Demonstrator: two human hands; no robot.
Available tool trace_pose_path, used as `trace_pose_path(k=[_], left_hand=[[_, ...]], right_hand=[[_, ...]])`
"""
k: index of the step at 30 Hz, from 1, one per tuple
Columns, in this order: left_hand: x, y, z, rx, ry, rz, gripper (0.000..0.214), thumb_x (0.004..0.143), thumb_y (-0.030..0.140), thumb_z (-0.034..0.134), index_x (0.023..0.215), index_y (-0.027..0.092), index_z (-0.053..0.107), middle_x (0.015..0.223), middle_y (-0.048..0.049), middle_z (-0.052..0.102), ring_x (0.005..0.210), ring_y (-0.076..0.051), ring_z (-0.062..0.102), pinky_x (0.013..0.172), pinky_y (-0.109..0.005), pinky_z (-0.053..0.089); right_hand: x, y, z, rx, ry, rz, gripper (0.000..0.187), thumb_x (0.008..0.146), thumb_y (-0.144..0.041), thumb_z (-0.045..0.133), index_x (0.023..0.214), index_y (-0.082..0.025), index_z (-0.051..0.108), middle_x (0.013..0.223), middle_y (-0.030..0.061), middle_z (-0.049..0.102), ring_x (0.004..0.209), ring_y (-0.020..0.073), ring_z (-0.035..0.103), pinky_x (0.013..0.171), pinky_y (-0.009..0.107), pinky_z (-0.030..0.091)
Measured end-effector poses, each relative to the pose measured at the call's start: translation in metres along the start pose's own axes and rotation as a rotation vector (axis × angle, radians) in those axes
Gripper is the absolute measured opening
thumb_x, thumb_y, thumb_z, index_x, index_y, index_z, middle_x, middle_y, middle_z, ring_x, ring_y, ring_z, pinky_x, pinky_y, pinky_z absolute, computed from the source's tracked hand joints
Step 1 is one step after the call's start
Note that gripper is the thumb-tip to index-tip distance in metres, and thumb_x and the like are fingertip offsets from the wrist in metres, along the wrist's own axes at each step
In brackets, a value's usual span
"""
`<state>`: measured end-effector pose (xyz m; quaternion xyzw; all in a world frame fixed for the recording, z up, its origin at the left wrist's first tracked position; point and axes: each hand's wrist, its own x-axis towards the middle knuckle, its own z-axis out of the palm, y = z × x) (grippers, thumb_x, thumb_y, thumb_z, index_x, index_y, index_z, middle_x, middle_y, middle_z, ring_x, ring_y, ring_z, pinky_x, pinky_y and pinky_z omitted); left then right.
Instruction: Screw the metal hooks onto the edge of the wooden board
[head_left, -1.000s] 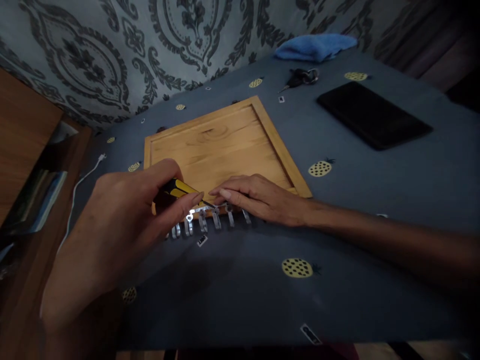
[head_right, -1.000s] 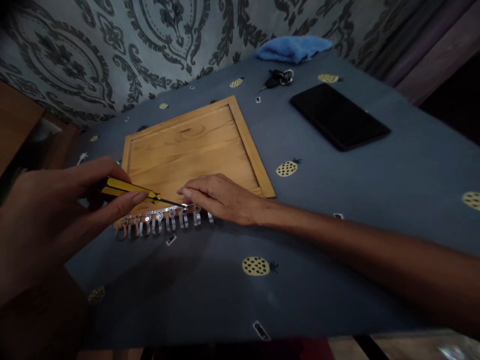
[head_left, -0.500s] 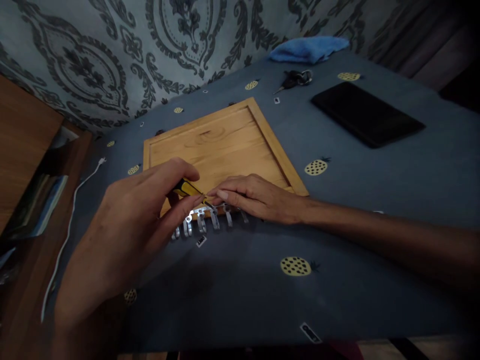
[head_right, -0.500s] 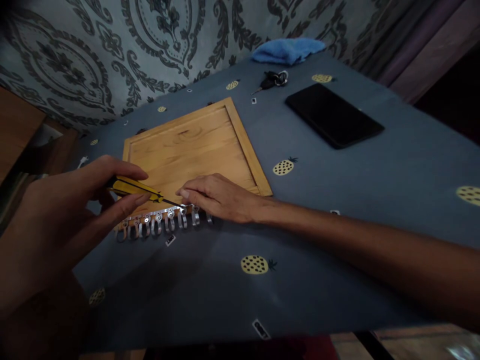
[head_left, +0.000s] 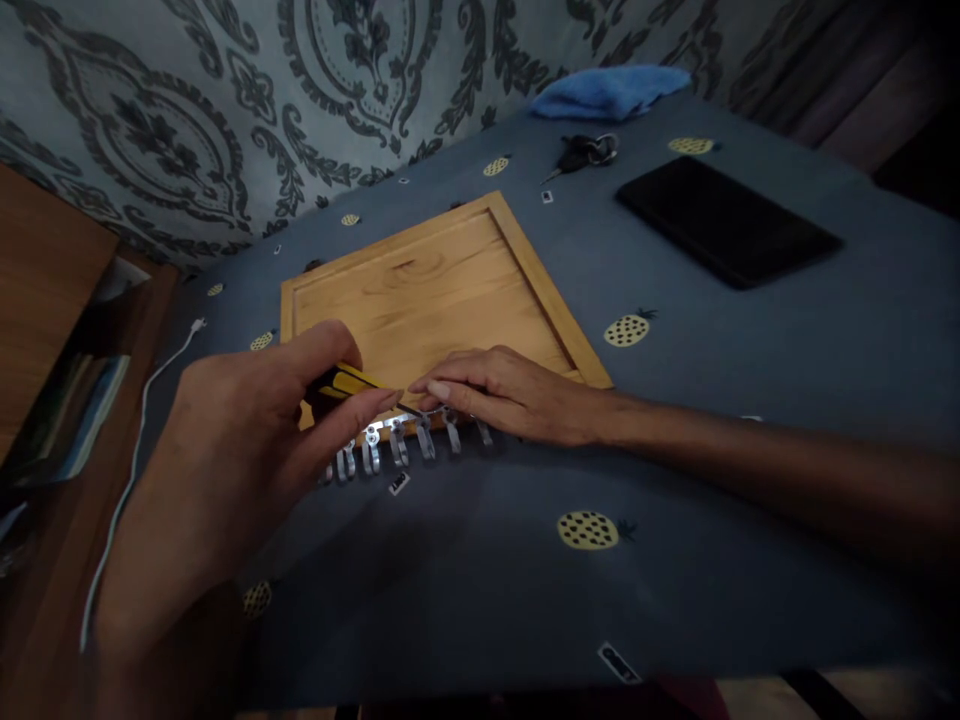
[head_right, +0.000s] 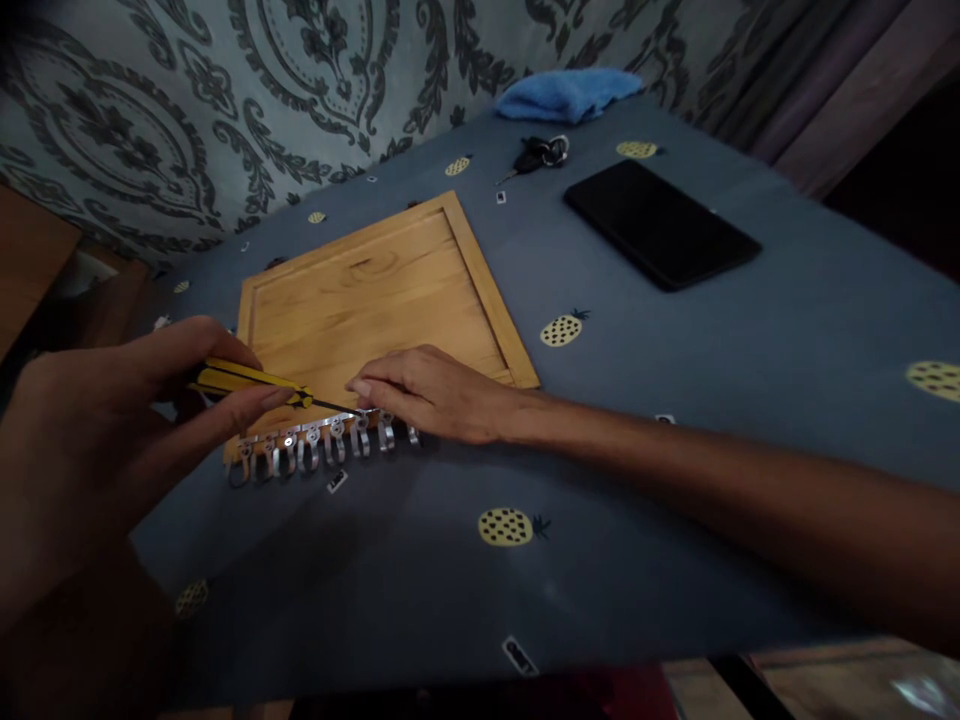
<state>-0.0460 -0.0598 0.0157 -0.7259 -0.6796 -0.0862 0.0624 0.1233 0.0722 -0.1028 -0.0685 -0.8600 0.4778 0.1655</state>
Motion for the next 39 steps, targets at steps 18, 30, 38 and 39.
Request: trace_pose_path(k=[18,30,38,39], left_hand=[[-0.003,-0.007,-0.008,-0.063,-0.116,0.106,0.012,0.099,0.036,0.051,0.096,0.026,0.058,0.062,0.0072,0.062,0.049,-0.011,0.058,0.046,-0.023,0.037],[-0.002,-0.003,-0.005,-0.006,-0.051,0.074,0.035,0.1,0.054,0.045,0.084,0.024,0.056,0.052,0.0061,0.054,0.041,-0.012,0.05,0.043,-0.026,0.028],[-0.002,-0.003,-0.007,-0.065,-0.112,0.182,0.02,0.104,0.036,0.044,0.09,0.023,0.05,0.058,0.0078,0.055,0.048,-0.009,0.054,0.045,-0.022,0.033],[-0.002,-0.004,-0.008,-0.062,-0.113,0.184,0.02,0.104,0.036,0.045,0.09,0.023,0.05,0.059,0.0078,0.055,0.05,-0.008,0.055,0.045,-0.022,0.033]], right_hand=[[0.0,0.002,0.0,-0.001,0.0,-0.001,0.035,0.106,-0.036,0.041,0.098,-0.017,0.069,0.088,0.0047,0.069,0.083,0.0166,0.062,0.082,0.032,0.047],[0.0,0.001,0.0,0.011,-0.005,-0.005,0.036,0.106,-0.036,0.04,0.093,-0.017,0.068,0.087,0.004,0.068,0.084,0.0175,0.062,0.082,0.031,0.046],[0.0,0.002,0.0,0.025,-0.011,-0.001,0.036,0.106,-0.035,0.04,0.095,-0.016,0.069,0.088,0.0048,0.068,0.085,0.0162,0.062,0.081,0.03,0.047],[0.0,0.002,0.0,0.025,-0.009,-0.001,0.036,0.106,-0.035,0.04,0.095,-0.016,0.069,0.088,0.0048,0.068,0.085,0.0162,0.062,0.082,0.03,0.047]])
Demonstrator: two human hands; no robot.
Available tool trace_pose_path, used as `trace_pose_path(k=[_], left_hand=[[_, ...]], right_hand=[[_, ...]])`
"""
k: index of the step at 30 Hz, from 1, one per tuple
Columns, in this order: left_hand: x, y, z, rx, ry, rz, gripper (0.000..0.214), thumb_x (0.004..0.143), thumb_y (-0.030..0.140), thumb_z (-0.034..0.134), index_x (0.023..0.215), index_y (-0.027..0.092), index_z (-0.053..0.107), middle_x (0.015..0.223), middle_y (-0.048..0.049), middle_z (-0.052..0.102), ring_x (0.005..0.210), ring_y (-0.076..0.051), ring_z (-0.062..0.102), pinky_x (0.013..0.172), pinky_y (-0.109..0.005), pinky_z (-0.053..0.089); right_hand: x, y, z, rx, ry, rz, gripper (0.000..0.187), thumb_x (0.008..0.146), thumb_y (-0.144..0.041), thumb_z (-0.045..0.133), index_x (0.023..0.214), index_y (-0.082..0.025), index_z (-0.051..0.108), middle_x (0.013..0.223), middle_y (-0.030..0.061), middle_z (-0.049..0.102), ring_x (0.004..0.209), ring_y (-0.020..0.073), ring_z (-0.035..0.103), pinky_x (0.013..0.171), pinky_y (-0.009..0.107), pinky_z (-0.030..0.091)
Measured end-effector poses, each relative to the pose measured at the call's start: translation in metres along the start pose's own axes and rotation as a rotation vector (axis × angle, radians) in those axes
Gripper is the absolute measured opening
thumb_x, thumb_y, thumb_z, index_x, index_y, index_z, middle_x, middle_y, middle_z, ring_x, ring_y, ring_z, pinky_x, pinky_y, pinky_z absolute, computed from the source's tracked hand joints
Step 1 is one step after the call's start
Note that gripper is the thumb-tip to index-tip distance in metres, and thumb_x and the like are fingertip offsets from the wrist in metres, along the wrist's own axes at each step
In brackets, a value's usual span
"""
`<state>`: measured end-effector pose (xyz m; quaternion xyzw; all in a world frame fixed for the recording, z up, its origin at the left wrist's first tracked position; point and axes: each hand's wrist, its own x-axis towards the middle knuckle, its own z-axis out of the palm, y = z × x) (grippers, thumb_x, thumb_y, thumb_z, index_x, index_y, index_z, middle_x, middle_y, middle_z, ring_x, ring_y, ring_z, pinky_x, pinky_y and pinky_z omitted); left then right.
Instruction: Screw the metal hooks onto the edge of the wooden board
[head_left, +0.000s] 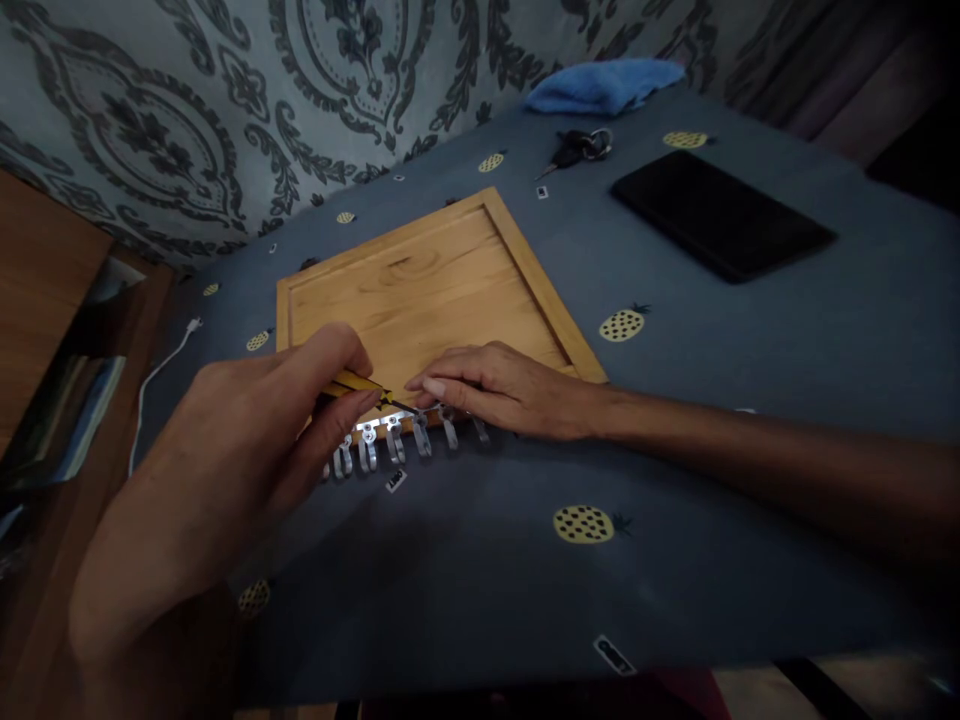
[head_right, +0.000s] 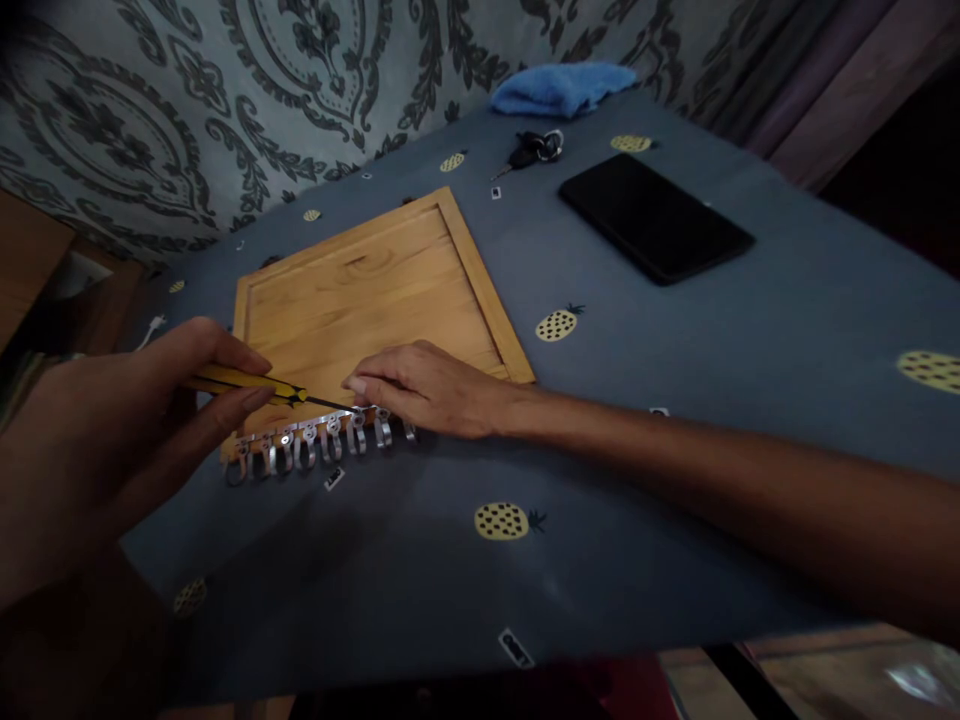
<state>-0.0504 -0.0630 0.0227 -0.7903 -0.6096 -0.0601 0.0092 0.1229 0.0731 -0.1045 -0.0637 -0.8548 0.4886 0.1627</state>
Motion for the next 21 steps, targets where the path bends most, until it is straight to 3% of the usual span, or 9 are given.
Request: trace_pose_path(k=[8,16,21], left_hand=[[-0.0052,-0.0092,-0.0024,-0.049,-0.048,-0.028,0.012,0.102,0.034,0.047,0.108,0.027,0.056,0.088,0.0036,0.067,0.073,-0.011,0.064,0.061,-0.021,0.046],[-0.0063,-0.0077,-0.0001,0.063,0.028,-0.088,0.027,0.1,0.052,0.047,0.102,0.029,0.061,0.07,0.0054,0.067,0.053,-0.013,0.059,0.051,-0.028,0.035],[-0.0044,-0.0037,0.0011,0.141,0.083,-0.087,0.043,0.097,0.063,0.047,0.08,0.025,0.056,0.055,0.0057,0.054,0.045,-0.012,0.049,0.047,-0.029,0.024]], right_hand=[[-0.0004,0.0004,0.0,-0.001,0.008,0.003,0.034,0.106,-0.034,0.042,0.1,-0.016,0.07,0.09,0.0051,0.07,0.084,0.0157,0.063,0.08,0.03,0.047],[-0.0004,0.0008,-0.0001,-0.009,0.003,-0.004,0.035,0.106,-0.034,0.041,0.096,-0.016,0.069,0.086,0.004,0.067,0.081,0.0149,0.06,0.079,0.029,0.045],[0.0002,0.0009,-0.0006,-0.018,0.004,-0.026,0.035,0.107,-0.036,0.04,0.096,-0.016,0.068,0.084,0.0033,0.065,0.078,0.0152,0.058,0.077,0.029,0.044]])
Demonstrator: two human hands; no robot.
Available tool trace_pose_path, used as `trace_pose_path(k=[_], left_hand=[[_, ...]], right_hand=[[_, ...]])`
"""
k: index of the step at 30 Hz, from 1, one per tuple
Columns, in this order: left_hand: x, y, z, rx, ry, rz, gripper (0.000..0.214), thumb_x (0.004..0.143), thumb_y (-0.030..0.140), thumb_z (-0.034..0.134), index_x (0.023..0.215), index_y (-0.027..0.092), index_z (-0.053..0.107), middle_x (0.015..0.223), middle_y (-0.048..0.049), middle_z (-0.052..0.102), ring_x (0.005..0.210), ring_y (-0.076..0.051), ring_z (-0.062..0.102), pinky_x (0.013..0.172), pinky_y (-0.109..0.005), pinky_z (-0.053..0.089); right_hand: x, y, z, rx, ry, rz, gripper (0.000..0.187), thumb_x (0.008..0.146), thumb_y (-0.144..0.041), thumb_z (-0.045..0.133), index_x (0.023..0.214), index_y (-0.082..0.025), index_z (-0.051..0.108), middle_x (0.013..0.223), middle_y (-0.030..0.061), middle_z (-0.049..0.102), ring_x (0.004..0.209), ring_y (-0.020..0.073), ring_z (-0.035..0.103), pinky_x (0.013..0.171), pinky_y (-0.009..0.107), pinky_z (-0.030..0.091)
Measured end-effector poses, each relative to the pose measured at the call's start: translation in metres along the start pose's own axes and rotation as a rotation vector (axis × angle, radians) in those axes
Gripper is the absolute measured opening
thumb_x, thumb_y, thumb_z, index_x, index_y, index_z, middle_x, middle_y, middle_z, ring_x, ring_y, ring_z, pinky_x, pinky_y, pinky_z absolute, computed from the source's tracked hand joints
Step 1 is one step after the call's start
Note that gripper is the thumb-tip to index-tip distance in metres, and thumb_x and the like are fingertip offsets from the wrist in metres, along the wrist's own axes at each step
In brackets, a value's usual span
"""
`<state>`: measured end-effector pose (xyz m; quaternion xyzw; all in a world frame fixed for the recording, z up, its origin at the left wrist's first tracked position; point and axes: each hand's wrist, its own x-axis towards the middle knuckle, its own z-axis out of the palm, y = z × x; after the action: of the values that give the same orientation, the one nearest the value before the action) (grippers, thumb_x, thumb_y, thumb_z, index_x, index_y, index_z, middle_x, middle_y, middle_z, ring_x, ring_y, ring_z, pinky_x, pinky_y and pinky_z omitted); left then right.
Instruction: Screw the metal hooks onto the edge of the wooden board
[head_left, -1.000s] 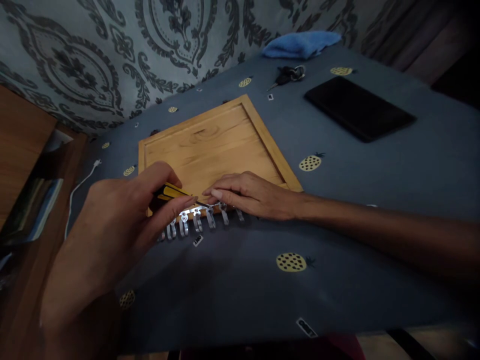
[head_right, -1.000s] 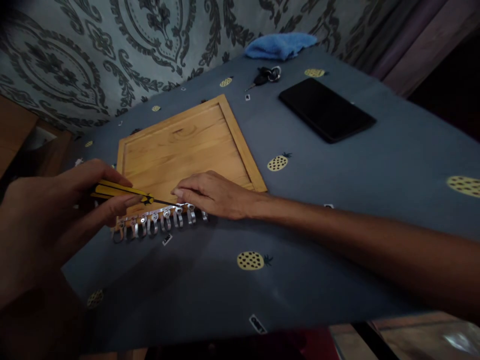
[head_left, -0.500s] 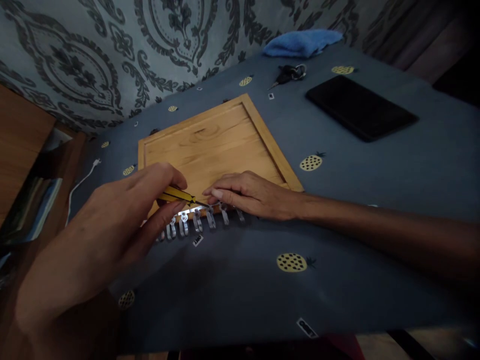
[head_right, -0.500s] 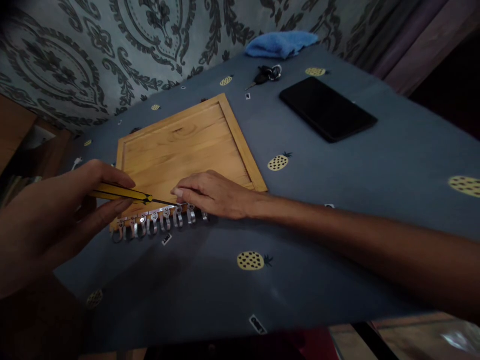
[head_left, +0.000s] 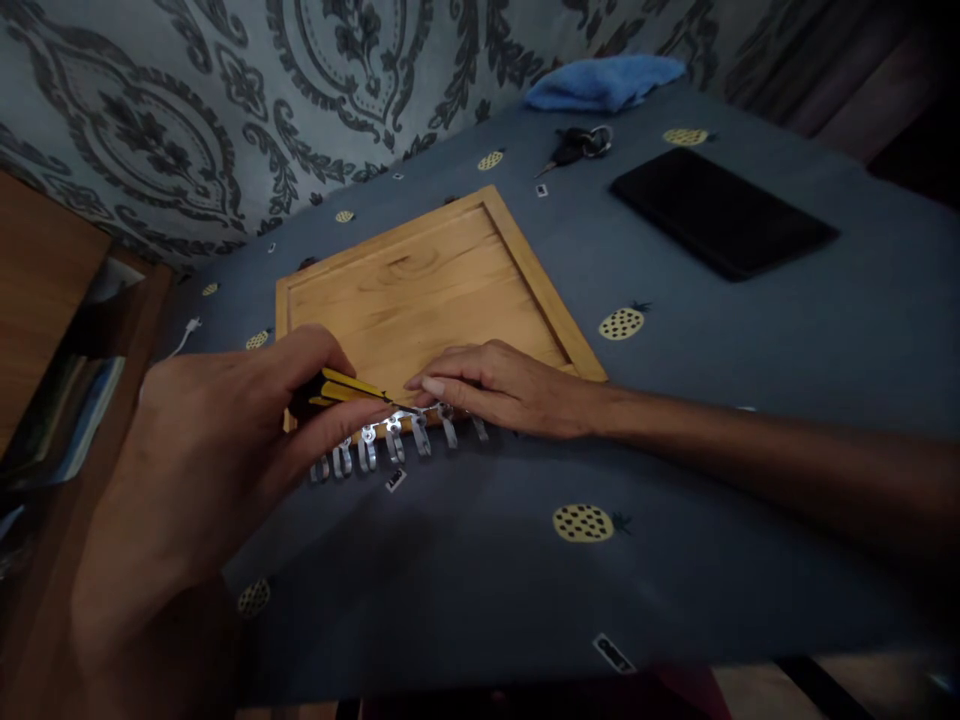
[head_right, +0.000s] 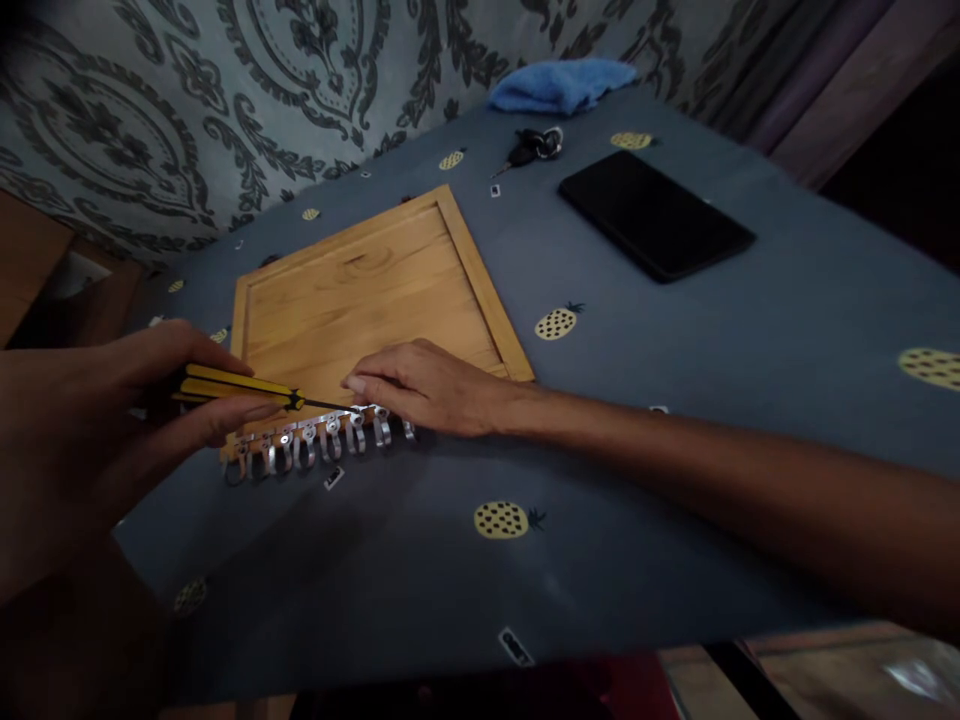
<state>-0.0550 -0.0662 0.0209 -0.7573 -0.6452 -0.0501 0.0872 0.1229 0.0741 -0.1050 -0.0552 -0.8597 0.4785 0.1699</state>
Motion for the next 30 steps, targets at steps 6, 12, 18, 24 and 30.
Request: trace_pose_path(k=[6,12,18,24,30], left_hand=[[0.001,0.005,0.003,-0.017,0.009,-0.031,0.039,0.098,0.056,0.051,0.075,0.024,0.054,0.05,0.0063,0.046,0.042,-0.011,0.044,0.045,-0.028,0.024],[0.004,0.008,0.002,-0.156,-0.029,-0.041,0.019,0.1,0.042,0.05,0.092,0.027,0.06,0.059,0.0078,0.06,0.046,-0.009,0.053,0.046,-0.024,0.035],[-0.001,-0.005,-0.008,-0.228,-0.216,0.021,0.016,0.103,0.039,0.046,0.11,0.03,0.058,0.076,0.007,0.07,0.054,-0.008,0.062,0.051,-0.021,0.041],[0.002,-0.005,-0.006,-0.116,-0.093,0.027,0.033,0.101,0.052,0.044,0.087,0.026,0.057,0.052,0.0056,0.06,0.041,-0.013,0.056,0.041,-0.026,0.034],[0.002,-0.003,-0.003,-0.013,-0.044,0.061,0.043,0.102,0.058,0.037,0.08,0.026,0.053,0.05,0.0054,0.055,0.038,-0.013,0.051,0.04,-0.028,0.029]], right_hand=[[0.0,0.0,0.0,0.009,-0.003,0.002,0.036,0.107,-0.035,0.04,0.094,-0.016,0.067,0.084,0.0033,0.065,0.078,0.0148,0.057,0.077,0.03,0.043],[0.0,0.001,0.001,0.025,-0.001,0.014,0.037,0.107,-0.038,0.04,0.095,-0.016,0.068,0.085,0.0033,0.065,0.078,0.0148,0.057,0.077,0.029,0.044],[0.0,0.0,0.0,0.019,-0.006,0.022,0.036,0.106,-0.036,0.041,0.096,-0.016,0.069,0.085,0.0034,0.066,0.08,0.0155,0.059,0.079,0.031,0.045],[0.0,-0.001,-0.001,0.023,-0.014,0.027,0.036,0.106,-0.035,0.041,0.092,-0.016,0.068,0.086,0.0038,0.067,0.08,0.0154,0.059,0.08,0.031,0.045],[0.0,-0.001,-0.001,0.021,-0.009,0.033,0.035,0.106,-0.035,0.042,0.092,-0.017,0.068,0.088,0.0038,0.068,0.082,0.016,0.061,0.079,0.03,0.046]])
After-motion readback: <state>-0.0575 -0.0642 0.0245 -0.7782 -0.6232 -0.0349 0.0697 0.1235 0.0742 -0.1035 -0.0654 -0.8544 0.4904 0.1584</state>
